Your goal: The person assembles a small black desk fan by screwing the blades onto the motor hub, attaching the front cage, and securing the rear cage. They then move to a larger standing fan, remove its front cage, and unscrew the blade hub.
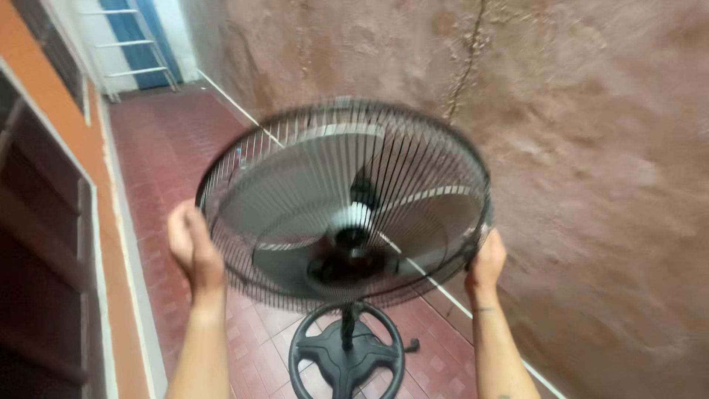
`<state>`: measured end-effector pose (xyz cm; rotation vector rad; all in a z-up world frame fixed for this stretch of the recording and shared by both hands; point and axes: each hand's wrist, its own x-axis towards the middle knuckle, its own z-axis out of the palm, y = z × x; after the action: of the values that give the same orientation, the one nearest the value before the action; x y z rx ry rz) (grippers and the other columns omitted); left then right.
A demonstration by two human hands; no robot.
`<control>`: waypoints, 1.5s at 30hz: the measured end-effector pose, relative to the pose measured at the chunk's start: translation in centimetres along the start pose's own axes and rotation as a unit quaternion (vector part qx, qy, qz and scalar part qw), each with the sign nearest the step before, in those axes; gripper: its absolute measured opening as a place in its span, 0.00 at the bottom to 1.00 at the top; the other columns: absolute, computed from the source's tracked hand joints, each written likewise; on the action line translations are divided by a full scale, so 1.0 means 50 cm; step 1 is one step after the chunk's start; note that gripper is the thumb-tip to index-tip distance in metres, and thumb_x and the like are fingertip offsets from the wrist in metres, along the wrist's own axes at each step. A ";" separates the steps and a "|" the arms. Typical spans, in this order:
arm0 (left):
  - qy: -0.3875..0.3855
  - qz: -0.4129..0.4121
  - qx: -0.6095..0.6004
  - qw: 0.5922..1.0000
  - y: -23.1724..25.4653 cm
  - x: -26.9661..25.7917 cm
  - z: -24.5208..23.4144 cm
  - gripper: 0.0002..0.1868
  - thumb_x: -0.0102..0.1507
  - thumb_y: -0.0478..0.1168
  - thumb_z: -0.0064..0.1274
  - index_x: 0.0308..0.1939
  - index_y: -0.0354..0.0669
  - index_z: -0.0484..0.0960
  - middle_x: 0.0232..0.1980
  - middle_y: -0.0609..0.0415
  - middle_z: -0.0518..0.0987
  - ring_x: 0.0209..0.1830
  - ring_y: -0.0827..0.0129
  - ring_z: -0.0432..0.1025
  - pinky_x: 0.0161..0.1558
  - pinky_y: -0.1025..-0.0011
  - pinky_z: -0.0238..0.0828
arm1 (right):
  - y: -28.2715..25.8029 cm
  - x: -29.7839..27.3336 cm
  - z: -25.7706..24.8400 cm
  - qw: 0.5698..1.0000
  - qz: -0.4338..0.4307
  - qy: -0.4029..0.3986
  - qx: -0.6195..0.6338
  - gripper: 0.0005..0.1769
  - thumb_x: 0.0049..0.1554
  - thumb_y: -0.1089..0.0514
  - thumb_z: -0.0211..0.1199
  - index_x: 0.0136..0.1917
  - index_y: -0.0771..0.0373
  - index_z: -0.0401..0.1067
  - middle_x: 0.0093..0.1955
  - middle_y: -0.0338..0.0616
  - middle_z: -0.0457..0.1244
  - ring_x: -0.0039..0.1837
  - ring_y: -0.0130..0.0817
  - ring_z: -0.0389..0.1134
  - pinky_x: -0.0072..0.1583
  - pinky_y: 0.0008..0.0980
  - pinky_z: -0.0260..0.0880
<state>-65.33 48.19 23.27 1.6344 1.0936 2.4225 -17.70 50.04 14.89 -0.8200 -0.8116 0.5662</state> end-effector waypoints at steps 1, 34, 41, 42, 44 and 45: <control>0.002 0.005 -0.010 1.000 -0.015 0.003 0.001 0.28 0.78 0.58 0.42 0.58 0.31 0.74 0.54 0.52 0.76 0.56 0.69 0.68 0.62 0.70 0.64 | 0.020 0.009 0.000 0.999 -0.039 -0.009 0.020 0.14 0.67 0.49 0.54 0.44 0.58 0.70 0.36 0.32 0.63 0.35 0.20 0.60 0.38 0.22 0.59; -0.021 0.022 0.023 0.999 -0.039 0.128 0.029 0.41 0.55 0.75 0.61 0.39 0.35 0.79 0.30 0.62 0.77 0.30 0.81 0.70 0.34 0.78 0.69 | 0.084 0.029 0.079 0.949 -0.004 0.142 0.283 0.12 0.58 0.55 0.58 0.41 0.65 0.76 0.37 0.40 0.68 0.36 0.29 0.67 0.38 0.30 0.69; -0.014 0.005 -0.001 1.000 -0.044 0.137 0.032 0.37 0.57 0.72 0.62 0.36 0.37 0.77 0.29 0.63 0.75 0.29 0.82 0.67 0.33 0.80 0.66 | 0.080 0.038 0.082 0.962 -0.025 0.113 0.248 0.13 0.60 0.54 0.58 0.41 0.66 0.75 0.38 0.40 0.67 0.36 0.29 0.66 0.39 0.30 0.67; -0.013 0.013 -0.009 1.000 -0.041 0.140 0.036 0.37 0.57 0.72 0.63 0.36 0.37 0.77 0.29 0.63 0.75 0.30 0.82 0.67 0.34 0.80 0.66 | 0.079 0.044 0.083 0.961 -0.030 0.107 0.253 0.13 0.60 0.54 0.58 0.41 0.66 0.75 0.38 0.40 0.67 0.36 0.29 0.67 0.39 0.30 0.68; -0.017 0.018 -0.024 0.999 -0.032 0.142 0.038 0.37 0.57 0.72 0.63 0.37 0.38 0.77 0.31 0.63 0.76 0.31 0.82 0.67 0.36 0.80 0.67 | 0.075 0.055 0.082 0.959 -0.041 0.095 0.264 0.14 0.60 0.54 0.57 0.42 0.65 0.76 0.38 0.40 0.67 0.36 0.29 0.68 0.39 0.30 0.69; -0.021 0.015 -0.031 0.999 -0.026 0.143 0.036 0.37 0.57 0.72 0.63 0.37 0.38 0.78 0.32 0.62 0.76 0.32 0.82 0.68 0.37 0.81 0.68 | 0.075 0.055 0.082 0.960 -0.037 0.093 0.263 0.14 0.61 0.54 0.56 0.41 0.65 0.75 0.37 0.40 0.67 0.36 0.29 0.67 0.38 0.30 0.68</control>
<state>-67.55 52.86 28.68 1.6873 0.9842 2.4015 -19.93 55.84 14.70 -0.3429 -0.4808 0.5927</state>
